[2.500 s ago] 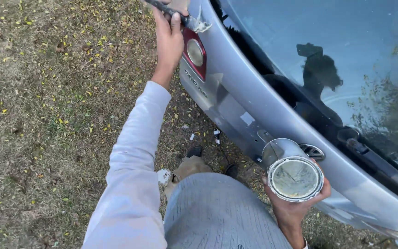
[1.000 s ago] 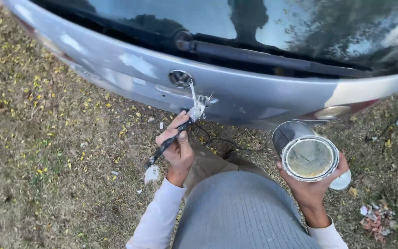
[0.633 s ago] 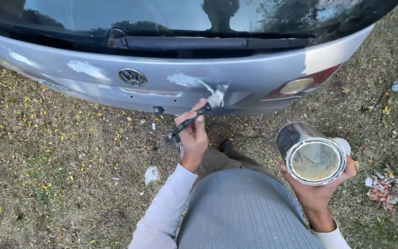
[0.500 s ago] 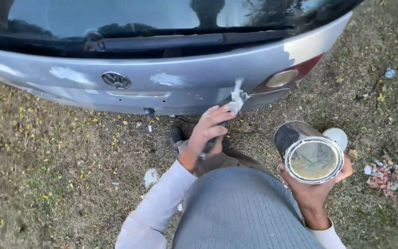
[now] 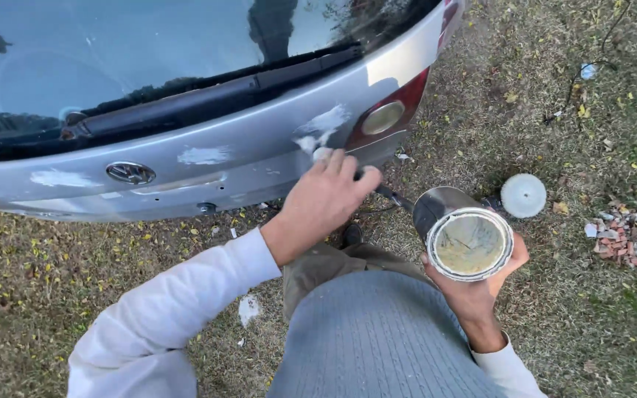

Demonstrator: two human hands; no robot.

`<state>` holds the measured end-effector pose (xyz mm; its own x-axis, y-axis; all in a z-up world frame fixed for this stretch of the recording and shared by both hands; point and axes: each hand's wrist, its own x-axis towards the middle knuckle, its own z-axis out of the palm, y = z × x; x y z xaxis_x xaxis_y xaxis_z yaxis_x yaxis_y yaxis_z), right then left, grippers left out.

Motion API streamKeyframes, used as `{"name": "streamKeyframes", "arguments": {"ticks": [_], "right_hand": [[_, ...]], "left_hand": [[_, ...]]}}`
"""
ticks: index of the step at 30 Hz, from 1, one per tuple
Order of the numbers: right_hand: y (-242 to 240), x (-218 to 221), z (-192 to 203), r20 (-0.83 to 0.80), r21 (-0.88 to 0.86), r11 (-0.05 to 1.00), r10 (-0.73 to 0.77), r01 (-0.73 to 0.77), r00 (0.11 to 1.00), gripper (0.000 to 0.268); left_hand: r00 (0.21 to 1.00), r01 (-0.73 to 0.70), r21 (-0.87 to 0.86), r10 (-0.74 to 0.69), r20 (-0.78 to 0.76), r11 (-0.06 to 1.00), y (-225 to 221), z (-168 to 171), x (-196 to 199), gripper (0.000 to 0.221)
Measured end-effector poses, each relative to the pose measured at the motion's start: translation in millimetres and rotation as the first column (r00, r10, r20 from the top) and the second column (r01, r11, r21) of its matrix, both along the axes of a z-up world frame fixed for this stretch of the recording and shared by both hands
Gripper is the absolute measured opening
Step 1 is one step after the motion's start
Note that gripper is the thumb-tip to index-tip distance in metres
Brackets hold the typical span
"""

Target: Repairing car paint by applying it with a brush and buffing the surface with a power polisher.

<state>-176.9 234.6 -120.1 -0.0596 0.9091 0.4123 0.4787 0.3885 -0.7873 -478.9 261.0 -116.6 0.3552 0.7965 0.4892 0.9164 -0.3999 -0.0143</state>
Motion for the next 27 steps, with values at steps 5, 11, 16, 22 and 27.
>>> {"name": "streamKeyframes", "arguments": {"ticks": [5, 11, 16, 22, 27], "right_hand": [[-3, 9, -5, 0.018, 0.053, 0.997, -0.05, 0.049, 0.999, 0.127], [-2, 18, -14, 0.014, 0.107, 0.993, -0.043, 0.042, 0.999, 0.126], [-10, 40, -21, -0.163, 0.049, 0.998, -0.039, 0.048, 0.986, 0.13], [-22, 56, -27, 0.029, 0.052, 0.973, -0.228, 0.226, 0.973, 0.126], [-24, 52, -19, 0.089, 0.006, 0.962, -0.274, 0.274, 0.958, 0.125]], "left_hand": [[0.933, 0.322, 0.042, -0.324, 0.158, 0.946, 77, 27, 24, 0.031], [0.984, 0.145, 0.331, -0.173, 0.054, 0.932, 130, 4, 35, 0.015], [0.994, -0.017, -0.091, 0.007, -0.111, 0.996, 46, 54, 53, 0.019], [0.883, 0.469, -0.054, -0.467, 0.044, 0.881, 57, -28, 61, 0.023], [0.914, 0.405, 0.248, -0.396, -0.086, 0.88, 105, -77, 45, 0.013]]}}
